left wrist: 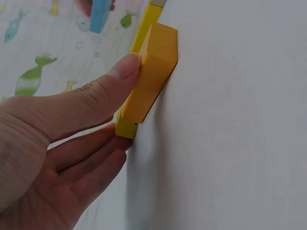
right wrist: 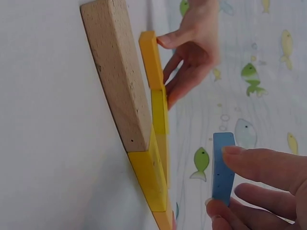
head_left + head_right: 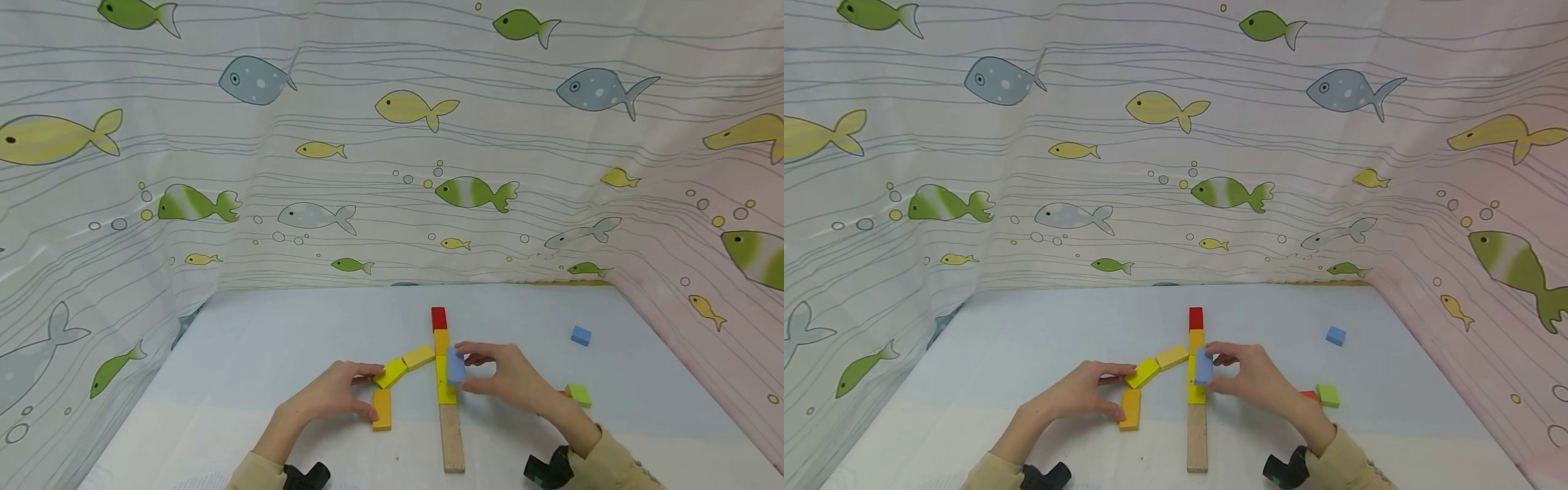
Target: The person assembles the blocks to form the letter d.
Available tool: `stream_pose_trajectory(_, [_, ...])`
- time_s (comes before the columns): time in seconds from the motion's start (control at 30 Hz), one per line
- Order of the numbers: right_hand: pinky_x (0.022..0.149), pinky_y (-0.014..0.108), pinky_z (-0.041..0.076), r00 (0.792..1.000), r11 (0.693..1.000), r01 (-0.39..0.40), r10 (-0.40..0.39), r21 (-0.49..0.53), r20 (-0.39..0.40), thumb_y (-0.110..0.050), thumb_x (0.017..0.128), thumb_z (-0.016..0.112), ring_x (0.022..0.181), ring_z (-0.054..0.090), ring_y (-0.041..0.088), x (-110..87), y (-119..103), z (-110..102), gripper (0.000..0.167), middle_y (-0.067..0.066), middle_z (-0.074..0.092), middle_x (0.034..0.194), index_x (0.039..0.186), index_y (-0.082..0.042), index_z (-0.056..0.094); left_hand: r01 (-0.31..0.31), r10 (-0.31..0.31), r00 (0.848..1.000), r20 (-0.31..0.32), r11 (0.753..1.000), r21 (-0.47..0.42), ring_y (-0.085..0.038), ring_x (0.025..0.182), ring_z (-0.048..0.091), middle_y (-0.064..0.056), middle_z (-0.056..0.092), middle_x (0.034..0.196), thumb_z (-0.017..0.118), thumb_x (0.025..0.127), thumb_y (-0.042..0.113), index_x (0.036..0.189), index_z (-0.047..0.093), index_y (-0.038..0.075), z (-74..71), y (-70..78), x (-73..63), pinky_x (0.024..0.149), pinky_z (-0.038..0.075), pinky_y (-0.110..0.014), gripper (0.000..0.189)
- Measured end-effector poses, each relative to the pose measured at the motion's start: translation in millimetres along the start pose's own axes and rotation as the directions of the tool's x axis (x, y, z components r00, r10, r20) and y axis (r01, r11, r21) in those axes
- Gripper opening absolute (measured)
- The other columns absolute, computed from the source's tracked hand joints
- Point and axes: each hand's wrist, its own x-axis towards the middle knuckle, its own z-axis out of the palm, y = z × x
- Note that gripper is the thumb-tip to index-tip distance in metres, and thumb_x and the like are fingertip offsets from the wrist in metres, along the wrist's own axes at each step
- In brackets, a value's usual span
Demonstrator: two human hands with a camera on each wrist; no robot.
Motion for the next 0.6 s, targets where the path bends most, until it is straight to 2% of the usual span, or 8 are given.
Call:
stream_pose_trajectory(0.17, [0.091, 0.05, 0.057, 0.999, 1.0, 0.016, -0.017, 0.02, 0.041, -0.025, 0.082, 0.084, 0.106, 0.066, 0.028, 1.6, 0, 4, 0.053, 0.001, 0.069, 0.123, 0.131, -0.017, 0.065, 0.001, -0.001, 1.0, 0.008, 1.0, -0.006, -0.027, 0.129, 0.057, -0.007, 0.061, 0.14, 0.091, 0.071, 0.027, 0.136, 0.061, 0.006, -0.7, 0.5, 0.1, 0.107, 0.047, -0.041, 0.074])
stream_pose_trajectory(0.4, [0.088, 0.041, 0.059, 0.997, 1.0, 0.007, -0.008, 0.016, 0.077, -0.027, 0.082, 0.083, 0.104, 0.066, 0.023, 1.8, -5, 13, 0.051, -0.002, 0.07, 0.122, 0.129, -0.018, 0.066, -0.022, 0.022, 1.0, 0.014, 1.0, 0.007, -0.028, 0.13, 0.056, -0.008, 0.061, 0.14, 0.092, 0.07, 0.028, 0.137, 0.06, 0.005, -1.2, 0.5, 0.3, 0.107, 0.047, -0.039, 0.078])
stream_pose_trajectory(0.6, [0.088, 0.042, 0.059, 0.991, 0.999, 0.034, -0.036, 0.013, 0.126, -0.031, 0.082, 0.083, 0.103, 0.066, 0.021, 0.5, -13, 24, 0.05, -0.004, 0.071, 0.119, 0.127, -0.017, 0.067, -0.009, 0.009, 1.0, 0.023, 1.0, 0.013, -0.027, 0.131, 0.056, -0.006, 0.06, 0.141, 0.092, 0.07, 0.029, 0.138, 0.06, 0.007, -2.0, -0.5, 0.4, 0.108, 0.046, -0.04, 0.078])
